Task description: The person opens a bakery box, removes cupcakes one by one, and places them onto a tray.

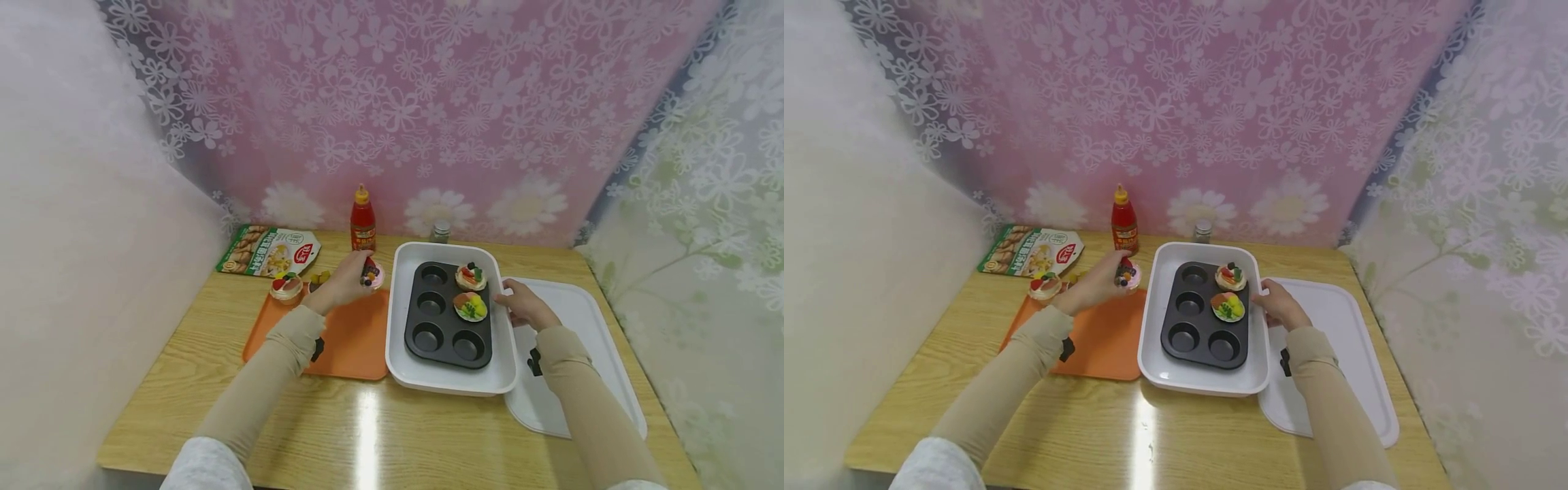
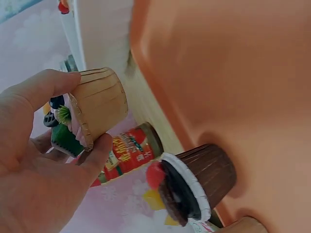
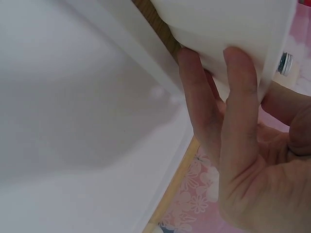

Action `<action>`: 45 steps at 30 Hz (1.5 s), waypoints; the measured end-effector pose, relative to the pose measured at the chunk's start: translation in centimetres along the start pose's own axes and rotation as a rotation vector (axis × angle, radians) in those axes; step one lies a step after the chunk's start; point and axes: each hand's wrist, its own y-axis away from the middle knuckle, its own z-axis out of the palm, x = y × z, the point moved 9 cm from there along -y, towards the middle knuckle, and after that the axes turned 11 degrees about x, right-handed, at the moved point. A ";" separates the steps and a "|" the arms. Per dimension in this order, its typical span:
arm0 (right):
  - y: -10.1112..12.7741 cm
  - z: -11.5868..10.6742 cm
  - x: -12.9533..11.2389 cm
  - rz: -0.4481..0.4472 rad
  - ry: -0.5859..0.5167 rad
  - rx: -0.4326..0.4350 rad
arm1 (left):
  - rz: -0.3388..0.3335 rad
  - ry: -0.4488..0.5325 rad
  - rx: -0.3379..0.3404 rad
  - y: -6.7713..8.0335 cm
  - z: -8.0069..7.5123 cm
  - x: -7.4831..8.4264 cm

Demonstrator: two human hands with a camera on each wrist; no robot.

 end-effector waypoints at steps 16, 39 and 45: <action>-0.1 0.0 0.2 0.006 0.017 0.011 | -0.020 -0.047 -0.018 0.6 1.8 -2.0; -0.2 0.0 -0.1 0.001 -0.001 0.006 | -0.088 -0.048 -0.063 0.7 3.2 -3.7; -0.1 0.0 0.0 -0.005 0.000 0.006 | -0.092 -0.038 -0.066 0.9 3.1 -3.4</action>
